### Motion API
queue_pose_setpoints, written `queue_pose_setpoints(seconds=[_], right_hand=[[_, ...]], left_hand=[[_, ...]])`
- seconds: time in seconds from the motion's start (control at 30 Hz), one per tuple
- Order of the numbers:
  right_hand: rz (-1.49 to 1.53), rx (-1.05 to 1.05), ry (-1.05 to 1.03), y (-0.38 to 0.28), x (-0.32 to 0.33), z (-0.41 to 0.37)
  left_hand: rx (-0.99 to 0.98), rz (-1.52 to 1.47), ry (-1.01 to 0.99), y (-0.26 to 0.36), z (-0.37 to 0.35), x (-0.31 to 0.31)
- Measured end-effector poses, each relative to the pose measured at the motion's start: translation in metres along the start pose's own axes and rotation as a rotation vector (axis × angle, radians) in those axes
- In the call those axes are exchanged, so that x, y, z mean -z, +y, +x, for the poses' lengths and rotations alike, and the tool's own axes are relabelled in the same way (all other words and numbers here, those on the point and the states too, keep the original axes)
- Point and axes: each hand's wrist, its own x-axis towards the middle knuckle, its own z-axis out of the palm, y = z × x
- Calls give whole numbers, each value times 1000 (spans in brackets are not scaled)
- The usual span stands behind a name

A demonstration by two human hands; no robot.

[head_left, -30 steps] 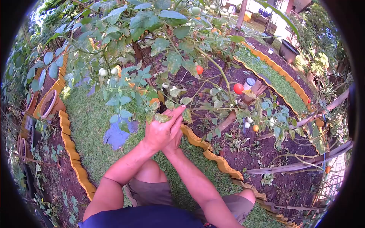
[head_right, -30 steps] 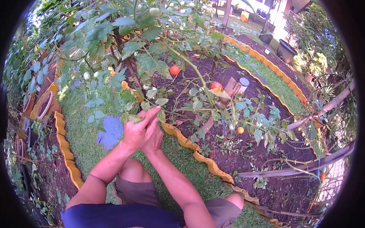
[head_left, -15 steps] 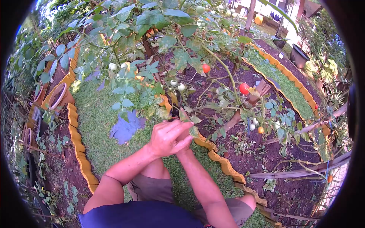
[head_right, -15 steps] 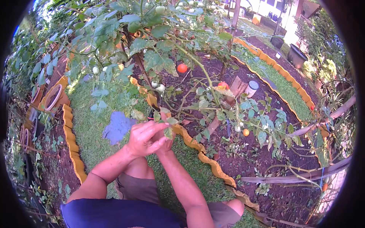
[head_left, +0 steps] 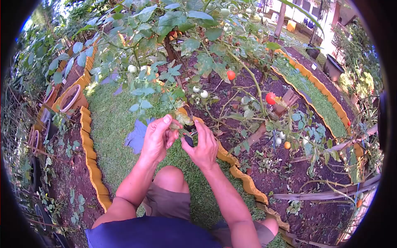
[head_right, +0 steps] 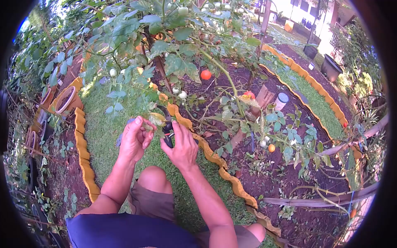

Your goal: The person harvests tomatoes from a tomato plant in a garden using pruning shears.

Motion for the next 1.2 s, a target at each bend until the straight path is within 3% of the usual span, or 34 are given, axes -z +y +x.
queue_pose_setpoints(seconds=[0.5, 0.7, 0.8, 1.2], right_hand=[[110, -164, -15, -30, -42, 19], [87, -115, -11, -30, -48, 17], [93, -51, 12, -32, -46, 22], [27, -112, 59, -37, -47, 34]], left_hand=[[-30, -84, -128, 8, 2, -14], [-58, 10, -182, 10, 2, -12], [-26, -52, -169, 8, 6, -3], [31, -58, -77, 8, 22, -4]])
